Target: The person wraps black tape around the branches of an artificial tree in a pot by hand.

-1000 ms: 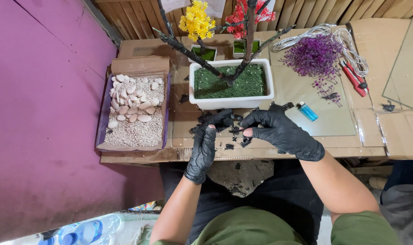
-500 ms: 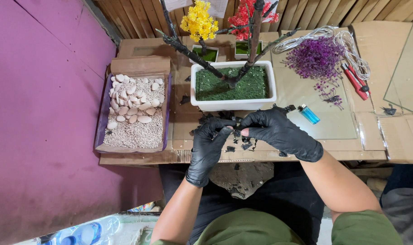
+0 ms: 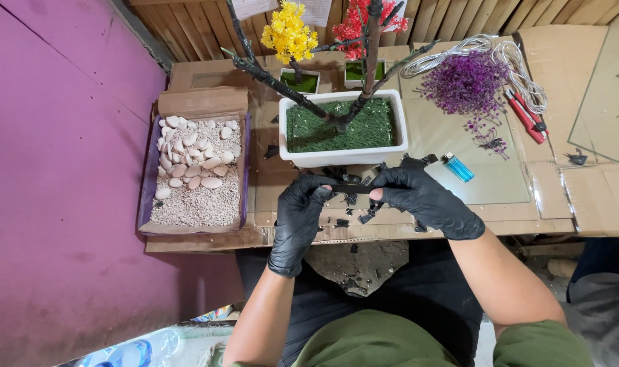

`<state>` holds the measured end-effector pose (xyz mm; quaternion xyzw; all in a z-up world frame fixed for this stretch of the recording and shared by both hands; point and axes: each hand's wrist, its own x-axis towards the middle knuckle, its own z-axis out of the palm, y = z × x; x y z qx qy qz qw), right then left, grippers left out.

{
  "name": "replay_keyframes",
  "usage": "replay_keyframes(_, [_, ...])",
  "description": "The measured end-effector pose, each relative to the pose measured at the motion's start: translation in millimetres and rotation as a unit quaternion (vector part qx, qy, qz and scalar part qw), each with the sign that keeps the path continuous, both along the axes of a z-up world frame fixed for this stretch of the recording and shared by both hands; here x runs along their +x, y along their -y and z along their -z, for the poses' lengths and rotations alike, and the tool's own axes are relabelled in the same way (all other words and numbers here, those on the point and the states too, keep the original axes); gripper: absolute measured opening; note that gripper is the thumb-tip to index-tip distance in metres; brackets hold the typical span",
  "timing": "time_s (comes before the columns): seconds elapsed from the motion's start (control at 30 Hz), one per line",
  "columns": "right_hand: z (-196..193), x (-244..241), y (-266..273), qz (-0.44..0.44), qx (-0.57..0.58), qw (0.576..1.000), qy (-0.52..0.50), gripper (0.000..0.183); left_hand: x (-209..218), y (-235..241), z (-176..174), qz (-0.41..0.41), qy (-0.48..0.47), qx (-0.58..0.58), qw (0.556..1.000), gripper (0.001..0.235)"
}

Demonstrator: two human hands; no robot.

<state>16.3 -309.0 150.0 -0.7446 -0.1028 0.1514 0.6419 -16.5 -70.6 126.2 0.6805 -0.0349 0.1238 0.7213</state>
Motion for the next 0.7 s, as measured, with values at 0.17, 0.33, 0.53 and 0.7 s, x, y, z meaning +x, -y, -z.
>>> replay_keyframes(0.17, [0, -6, 12, 0.033, 0.016, 0.999, -0.002, 0.007, 2, -9, 6, -0.005, -0.022, -0.019, 1.0, 0.01])
replay_keyframes(0.33, [4, -11, 24, 0.057, 0.044, 0.997, 0.005, 0.008, 2, -20, 9, -0.024, -0.018, 0.02, 0.999, 0.01])
replay_keyframes(0.53, [-6, -28, 30, 0.101, 0.056, 0.993, -0.003, 0.009, -2, -31, 6, -0.049, -0.046, 0.037, 0.997, 0.01])
replay_keyframes(0.7, [-8, -38, 38, 0.129, 0.081, 0.988, 0.0, 0.013, -4, -40, 12, -0.072, -0.051, 0.063, 0.994, 0.01])
